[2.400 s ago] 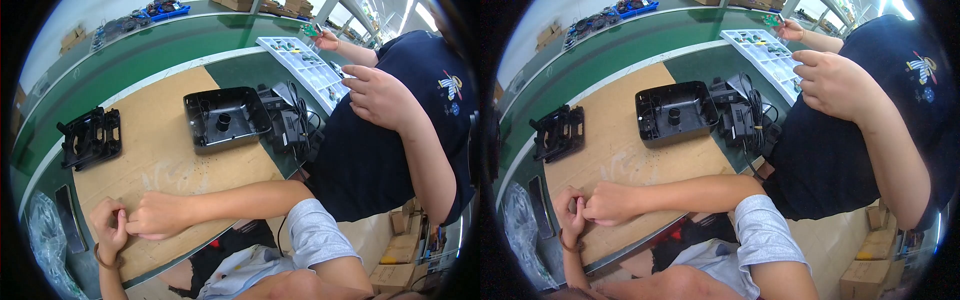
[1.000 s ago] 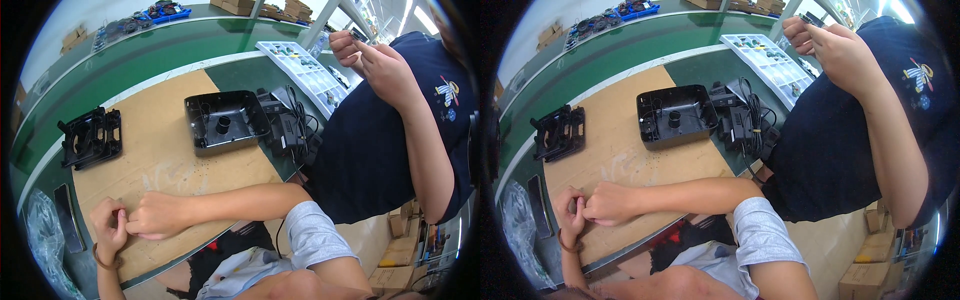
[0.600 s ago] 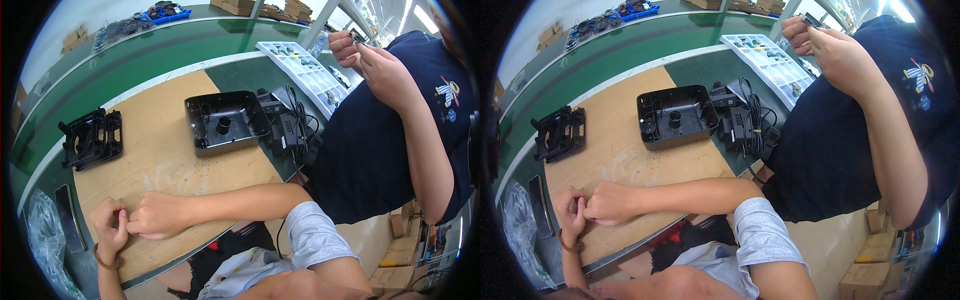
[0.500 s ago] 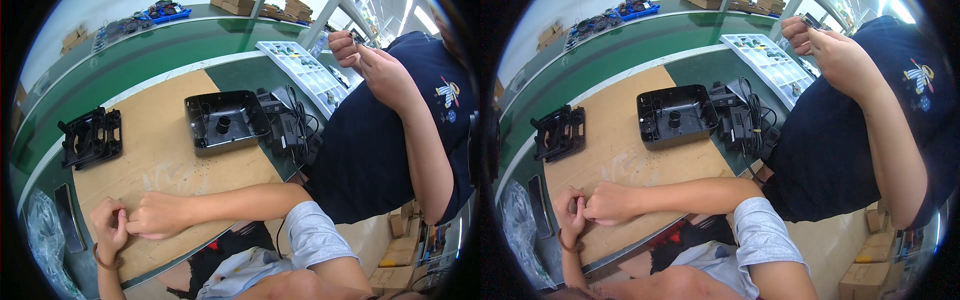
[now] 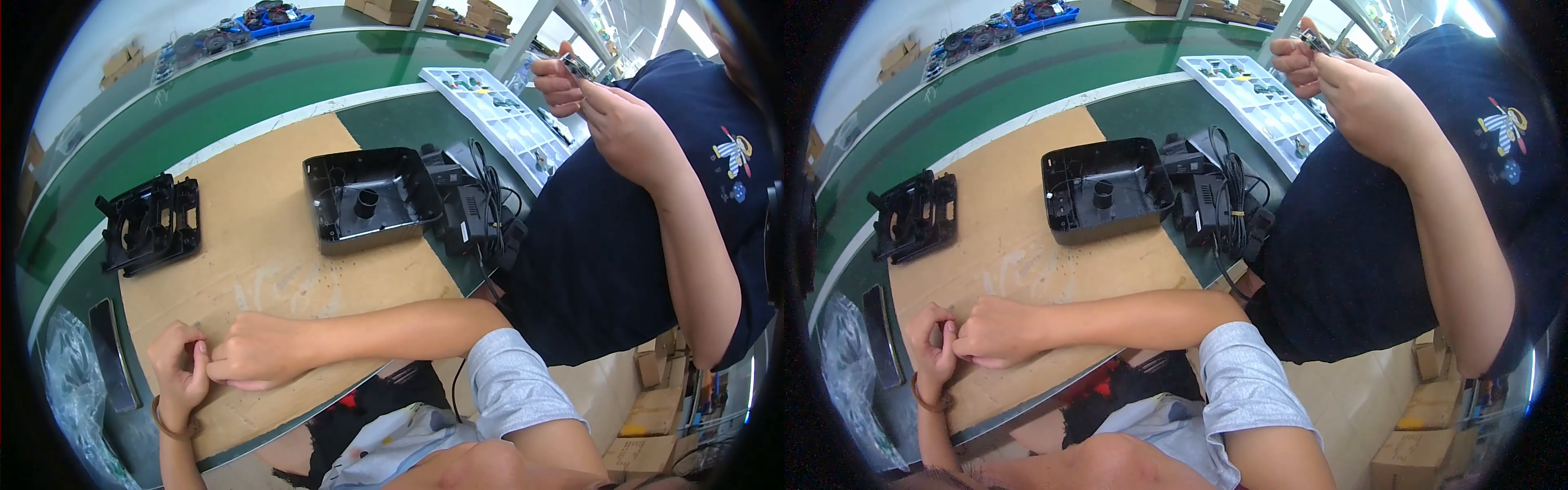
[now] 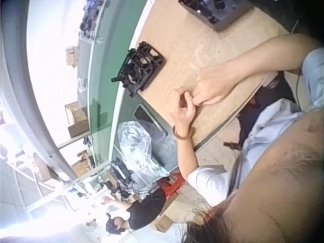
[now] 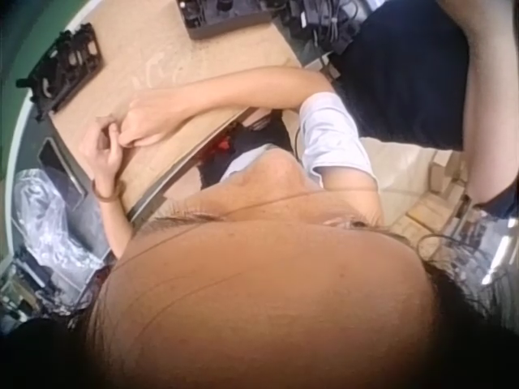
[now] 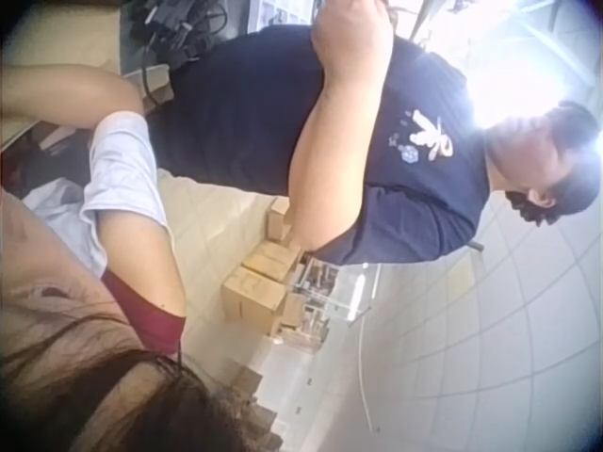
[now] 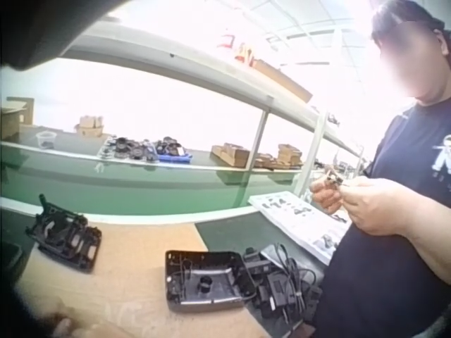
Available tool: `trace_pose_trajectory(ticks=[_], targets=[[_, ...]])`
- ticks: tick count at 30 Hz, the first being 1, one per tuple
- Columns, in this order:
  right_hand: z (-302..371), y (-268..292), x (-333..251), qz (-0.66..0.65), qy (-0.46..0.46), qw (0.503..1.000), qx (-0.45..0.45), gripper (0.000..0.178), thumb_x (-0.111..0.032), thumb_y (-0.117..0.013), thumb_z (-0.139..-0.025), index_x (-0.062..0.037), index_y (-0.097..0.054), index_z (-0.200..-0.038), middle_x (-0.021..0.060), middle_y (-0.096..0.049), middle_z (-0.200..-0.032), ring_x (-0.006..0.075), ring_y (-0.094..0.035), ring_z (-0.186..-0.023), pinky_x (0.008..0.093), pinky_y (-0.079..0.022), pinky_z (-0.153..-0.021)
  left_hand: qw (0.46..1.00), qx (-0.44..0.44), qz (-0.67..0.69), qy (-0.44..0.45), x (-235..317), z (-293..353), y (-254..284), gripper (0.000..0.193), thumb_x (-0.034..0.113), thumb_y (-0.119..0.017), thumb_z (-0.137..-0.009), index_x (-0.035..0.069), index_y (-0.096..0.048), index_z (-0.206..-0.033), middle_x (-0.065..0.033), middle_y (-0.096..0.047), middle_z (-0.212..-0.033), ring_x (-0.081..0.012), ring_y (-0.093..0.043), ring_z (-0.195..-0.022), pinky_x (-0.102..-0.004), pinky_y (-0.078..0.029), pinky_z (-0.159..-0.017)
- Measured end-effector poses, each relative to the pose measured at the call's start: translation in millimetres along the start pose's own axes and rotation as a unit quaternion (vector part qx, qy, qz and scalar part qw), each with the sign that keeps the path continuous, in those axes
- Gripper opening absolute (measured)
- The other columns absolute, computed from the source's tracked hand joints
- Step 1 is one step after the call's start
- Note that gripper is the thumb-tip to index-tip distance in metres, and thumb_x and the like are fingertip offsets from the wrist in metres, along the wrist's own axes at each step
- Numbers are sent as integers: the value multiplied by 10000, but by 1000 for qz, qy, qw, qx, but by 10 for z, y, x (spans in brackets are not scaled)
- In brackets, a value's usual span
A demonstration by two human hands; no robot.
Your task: The person assembles small electronic components and wires into a plastic housing by hand.
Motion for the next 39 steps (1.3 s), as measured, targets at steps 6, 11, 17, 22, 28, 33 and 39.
trace_pose_trajectory(ticks=[6,11,17,22,28,33,39], targets=[[14,-8,8,11,3,1000,7,177,-151,-646,-733,-62,-493,-725,86,-550,-614,292,-567,-566,399,-413,-476,1000,-6,-1,-5,11,-13,1,81,-72,-541,-686,2,-534,-715,-105,-473,-603,-217,-474,-505,-297,-355,-471],[19,-4,26,-4,-22,1000,6,136,-145,-652,-708,-71,-544,-671,126,-574,-575,325,-582,-539,434,-434,-489,1000,-7,0,-4,13,-17,-12,77,-71,-539,-688,0,-533,-715,-106,-472,-607,-215,-473,-507,-298,-353,-471],[20,0,7,15,-4,1000,-15,178,-153,-648,-729,-58,-498,-732,85,-550,-609,293,-566,-557,400,-412,-471,1000,3,3,-2,0,-6,-4,74,-70,-541,-691,1,-537,-714,-105,-472,-604,-215,-472,-506,-295,-352,-471],[7,1,14,-7,-19,1000,9,129,-145,-649,-710,-68,-550,-681,133,-572,-575,332,-584,-546,434,-438,-497,1000,-4,4,3,-16,10,-1,71,-68,-542,-696,0,-536,-714,-105,-472,-601,-214,-470,-503,-294,-350,-469],[6,12,15,-11,-20,1000,17,128,-146,-644,-714,-67,-552,-677,133,-569,-573,330,-586,-551,435,-438,-502,1000,-10,-8,-13,14,-11,-6,73,-71,-543,-696,-1,-540,-717,-102,-472,-599,-209,-470,-503,-295,-348,-469],[19,19,18,-12,-19,1000,11,126,-149,-643,-713,-66,-554,-681,135,-572,-578,332,-582,-547,434,-441,-508,1000,-7,-3,5,9,-14,-18,76,-76,-541,-692,-6,-539,-720,-102,-471,-600,-207,-467,-508,-297,-348,-474],[40,2,14,12,-1,1000,3,169,-151,-641,-725,-60,-499,-732,86,-557,-611,294,-570,-557,398,-418,-474,1000,-9,-8,2,7,-7,-17,77,-76,-541,-685,-7,-539,-719,-107,-470,-601,-211,-463,-508,-300,-346,-480]])
Point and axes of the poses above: each hand's wrist, its own z-axis away from the middle knuckle, its own y-axis out of the back of the hand, x = y × z, the point moved 7 cm from there along -z, towards the middle knuckle
